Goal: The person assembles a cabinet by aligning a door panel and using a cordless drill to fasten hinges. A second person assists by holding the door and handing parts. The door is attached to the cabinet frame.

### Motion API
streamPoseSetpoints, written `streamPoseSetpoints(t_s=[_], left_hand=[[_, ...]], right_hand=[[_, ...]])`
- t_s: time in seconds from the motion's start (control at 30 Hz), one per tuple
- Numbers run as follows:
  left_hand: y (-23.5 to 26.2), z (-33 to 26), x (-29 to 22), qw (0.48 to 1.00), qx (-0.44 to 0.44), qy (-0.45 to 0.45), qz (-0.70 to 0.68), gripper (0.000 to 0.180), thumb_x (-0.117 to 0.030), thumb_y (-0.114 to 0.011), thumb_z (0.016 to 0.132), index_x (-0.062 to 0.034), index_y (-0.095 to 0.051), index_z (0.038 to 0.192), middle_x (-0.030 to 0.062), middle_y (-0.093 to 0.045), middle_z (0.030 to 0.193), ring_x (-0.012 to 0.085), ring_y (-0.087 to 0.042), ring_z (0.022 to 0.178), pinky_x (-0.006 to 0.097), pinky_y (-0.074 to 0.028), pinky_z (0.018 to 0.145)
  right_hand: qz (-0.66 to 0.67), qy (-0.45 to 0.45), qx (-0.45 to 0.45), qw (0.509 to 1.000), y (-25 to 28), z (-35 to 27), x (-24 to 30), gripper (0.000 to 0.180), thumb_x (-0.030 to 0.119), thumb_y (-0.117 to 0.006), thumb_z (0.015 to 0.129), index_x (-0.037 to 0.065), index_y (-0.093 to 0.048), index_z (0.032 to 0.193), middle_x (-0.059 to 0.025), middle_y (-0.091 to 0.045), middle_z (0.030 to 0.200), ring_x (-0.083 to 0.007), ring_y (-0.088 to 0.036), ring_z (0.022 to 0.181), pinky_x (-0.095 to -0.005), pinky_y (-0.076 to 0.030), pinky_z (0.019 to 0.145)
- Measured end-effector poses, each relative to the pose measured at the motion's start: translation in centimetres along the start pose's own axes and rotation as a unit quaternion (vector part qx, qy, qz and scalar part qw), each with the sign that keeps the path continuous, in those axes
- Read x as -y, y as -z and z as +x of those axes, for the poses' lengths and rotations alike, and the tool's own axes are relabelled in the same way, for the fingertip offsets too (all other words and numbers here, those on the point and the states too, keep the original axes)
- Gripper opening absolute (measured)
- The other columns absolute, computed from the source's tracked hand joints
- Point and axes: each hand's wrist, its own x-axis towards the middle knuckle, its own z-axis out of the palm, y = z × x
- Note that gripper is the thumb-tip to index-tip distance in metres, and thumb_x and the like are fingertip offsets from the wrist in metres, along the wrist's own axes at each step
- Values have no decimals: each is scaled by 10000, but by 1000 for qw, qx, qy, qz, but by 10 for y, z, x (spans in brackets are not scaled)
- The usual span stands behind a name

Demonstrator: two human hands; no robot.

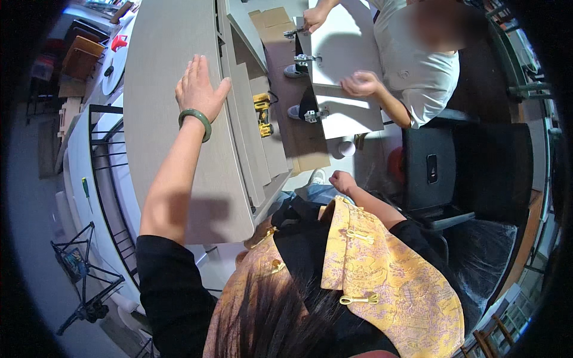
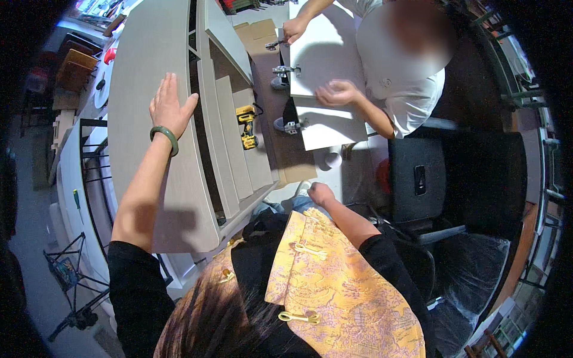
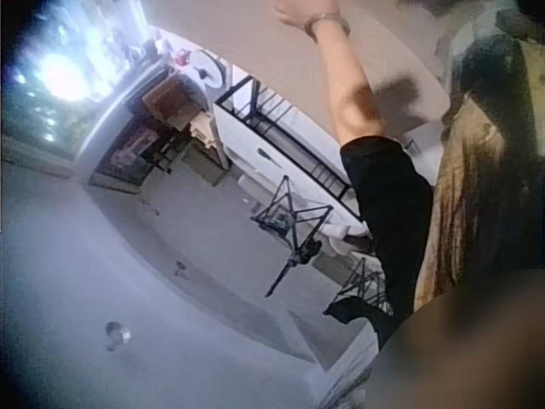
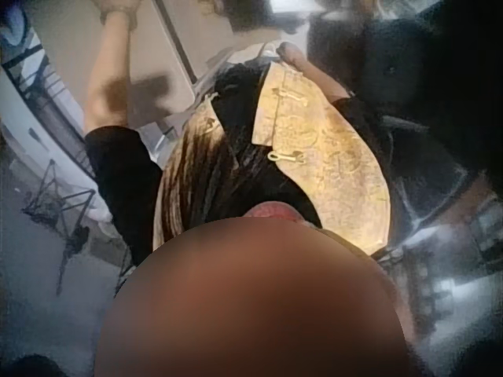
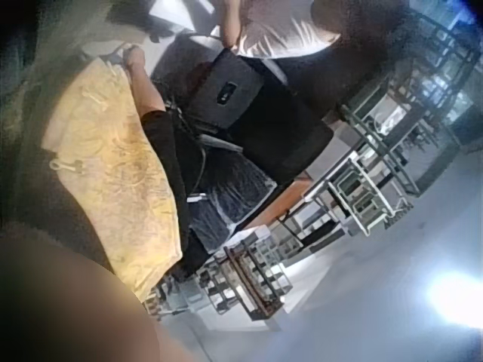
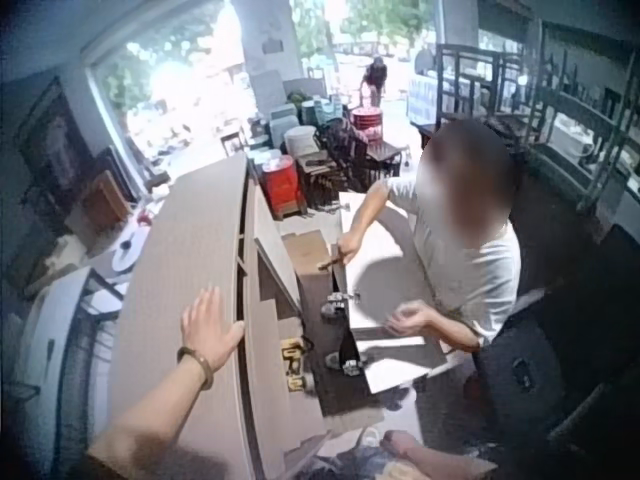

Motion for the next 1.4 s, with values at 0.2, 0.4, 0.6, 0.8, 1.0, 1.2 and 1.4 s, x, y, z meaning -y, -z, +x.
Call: streamPoseSetpoints(t_s=[0.2,0.4,0.6,0.8,1.0,1.2,1.4], left_hand=[[0,1,0,1000,5,6,5,786,-443,-573,843,-59,-310,1476,111,-278,1559,252,-233,1448,454,-169,1165],[0,0,-2,1000,-2,2,5,788,-460,-581,857,-80,-302,1487,113,-280,1559,275,-244,1443,482,-175,1158],[4,-1,-7,999,20,18,24,812,-445,-585,847,-67,-274,1495,109,-255,1566,239,-219,1453,450,-171,1172],[7,0,-9,998,39,31,33,803,-454,-563,856,-69,-269,1497,102,-245,1569,228,-205,1458,442,-163,1177],[7,0,-8,998,41,32,33,812,-438,-585,847,-80,-262,1500,105,-244,1567,227,-207,1456,450,-168,1182],[6,0,-5,999,38,29,23,804,-440,-578,852,-79,-266,1500,92,-244,1570,228,-202,1458,446,-159,1183],[2,-1,-6,999,26,28,26,790,-413,-581,851,-80,-272,1498,103,-250,1565,232,-198,1459,448,-148,1185]], right_hand=[[0,32,-36,999,10,14,15,363,318,-533,826,12,-676,958,-236,-673,987,-402,-634,950,-459,-499,856],[-16,43,-7,999,1,13,11,370,334,-558,827,13,-674,968,-254,-663,966,-422,-623,949,-478,-492,855],[-10,9,46,999,-2,-4,3,344,305,-558,828,15,-681,967,-249,-667,992,-411,-623,972,-461,-490,862],[-30,7,37,999,-3,-3,1,343,298,-552,824,18,-677,976,-247,-665,1004,-413,-622,969,-457,-489,865],[-26,-6,27,999,-4,3,2,347,316,-585,828,25,-680,991,-213,-685,974,-370,-645,955,-435,-501,842],[-23,-5,34,999,-6,2,3,351,317,-552,827,28,-680,979,-229,-673,1003,-395,-629,974,-452,-492,857],[-33,14,32,999,-10,3,-4,350,312,-561,827,16,-683,969,-230,-681,960,-396,-641,941,-433,-503,843]])
